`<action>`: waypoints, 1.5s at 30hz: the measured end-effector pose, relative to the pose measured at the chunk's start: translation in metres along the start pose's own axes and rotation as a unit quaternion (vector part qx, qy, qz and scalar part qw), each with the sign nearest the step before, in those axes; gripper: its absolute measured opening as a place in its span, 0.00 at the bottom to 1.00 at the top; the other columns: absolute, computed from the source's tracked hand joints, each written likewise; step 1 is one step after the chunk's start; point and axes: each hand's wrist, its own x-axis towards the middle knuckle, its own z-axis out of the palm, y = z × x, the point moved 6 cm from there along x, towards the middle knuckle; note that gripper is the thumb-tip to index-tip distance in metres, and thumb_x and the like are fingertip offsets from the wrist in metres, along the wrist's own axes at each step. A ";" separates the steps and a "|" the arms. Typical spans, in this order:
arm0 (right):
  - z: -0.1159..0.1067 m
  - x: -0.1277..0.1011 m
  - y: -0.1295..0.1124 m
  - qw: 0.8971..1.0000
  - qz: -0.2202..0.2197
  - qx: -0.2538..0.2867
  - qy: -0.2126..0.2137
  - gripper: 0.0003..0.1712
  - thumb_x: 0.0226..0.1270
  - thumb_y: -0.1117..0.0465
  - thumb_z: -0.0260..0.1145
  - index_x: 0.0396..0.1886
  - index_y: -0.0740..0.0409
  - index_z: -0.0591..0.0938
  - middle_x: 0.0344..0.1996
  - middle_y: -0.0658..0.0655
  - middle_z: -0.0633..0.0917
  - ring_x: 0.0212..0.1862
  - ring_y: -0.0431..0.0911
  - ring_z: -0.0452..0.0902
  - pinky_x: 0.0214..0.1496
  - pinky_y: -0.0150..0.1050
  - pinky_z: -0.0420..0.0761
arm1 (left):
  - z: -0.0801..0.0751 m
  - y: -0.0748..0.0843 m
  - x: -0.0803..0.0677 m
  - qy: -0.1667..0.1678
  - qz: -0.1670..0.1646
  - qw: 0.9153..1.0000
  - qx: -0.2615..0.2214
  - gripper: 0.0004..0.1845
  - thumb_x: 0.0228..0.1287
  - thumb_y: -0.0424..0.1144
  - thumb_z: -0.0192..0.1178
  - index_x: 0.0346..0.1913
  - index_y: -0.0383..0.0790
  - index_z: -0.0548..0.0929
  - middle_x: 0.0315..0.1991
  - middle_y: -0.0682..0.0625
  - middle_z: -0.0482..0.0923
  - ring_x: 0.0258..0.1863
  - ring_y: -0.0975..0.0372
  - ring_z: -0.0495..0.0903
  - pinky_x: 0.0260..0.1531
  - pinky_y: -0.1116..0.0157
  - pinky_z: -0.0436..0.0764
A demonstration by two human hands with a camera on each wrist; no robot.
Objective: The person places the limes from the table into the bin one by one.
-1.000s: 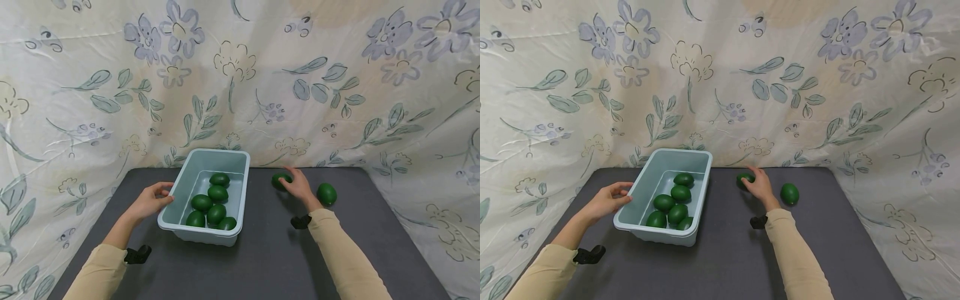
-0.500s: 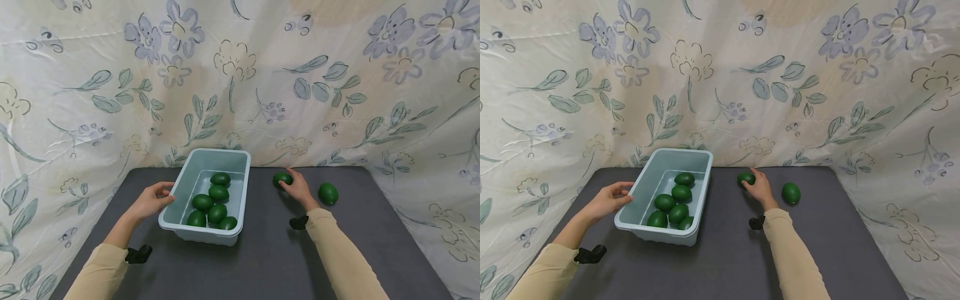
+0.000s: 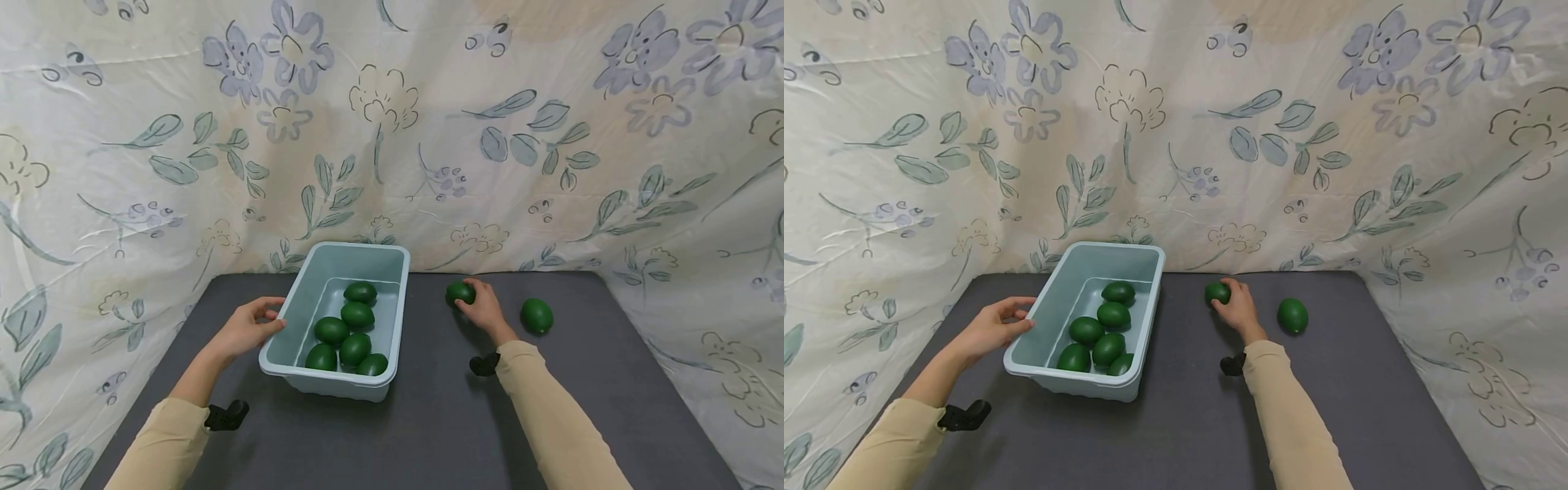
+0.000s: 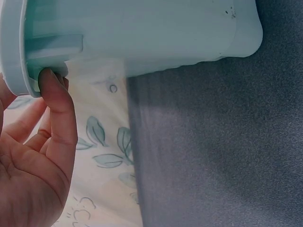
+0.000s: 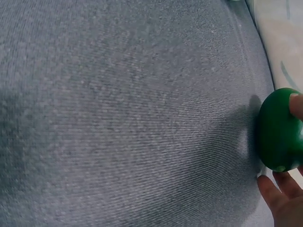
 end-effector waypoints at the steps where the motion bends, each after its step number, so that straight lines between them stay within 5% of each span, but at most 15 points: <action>1: 0.000 0.000 0.001 1.000 0.003 0.000 0.001 0.32 0.63 0.58 0.62 0.64 0.63 0.65 0.56 0.72 0.66 0.52 0.64 0.68 0.52 0.57 0.68 | 0.000 0.000 0.000 0.000 0.001 1.000 -0.001 0.29 0.64 0.39 0.57 0.66 0.39 0.62 0.44 0.40 0.73 0.34 0.58 0.78 0.29 0.61 0.78; 23: -0.013 0.001 0.001 1.000 -0.027 0.003 0.014 0.31 0.63 0.56 0.62 0.63 0.63 0.66 0.54 0.69 0.70 0.52 0.61 0.68 0.51 0.56 0.67 | -0.001 0.000 0.000 0.004 -0.004 1.000 0.005 0.30 0.63 0.39 0.57 0.66 0.39 0.62 0.45 0.39 0.73 0.34 0.57 0.78 0.29 0.62 0.77; 45: -0.048 0.005 -0.044 0.998 -0.062 0.007 -0.008 0.32 0.64 0.56 0.61 0.64 0.61 0.64 0.59 0.65 0.69 0.54 0.59 0.70 0.51 0.54 0.71 | -0.001 0.000 0.000 0.004 0.001 1.000 0.013 0.30 0.63 0.39 0.57 0.66 0.38 0.62 0.44 0.39 0.74 0.34 0.58 0.78 0.29 0.62 0.77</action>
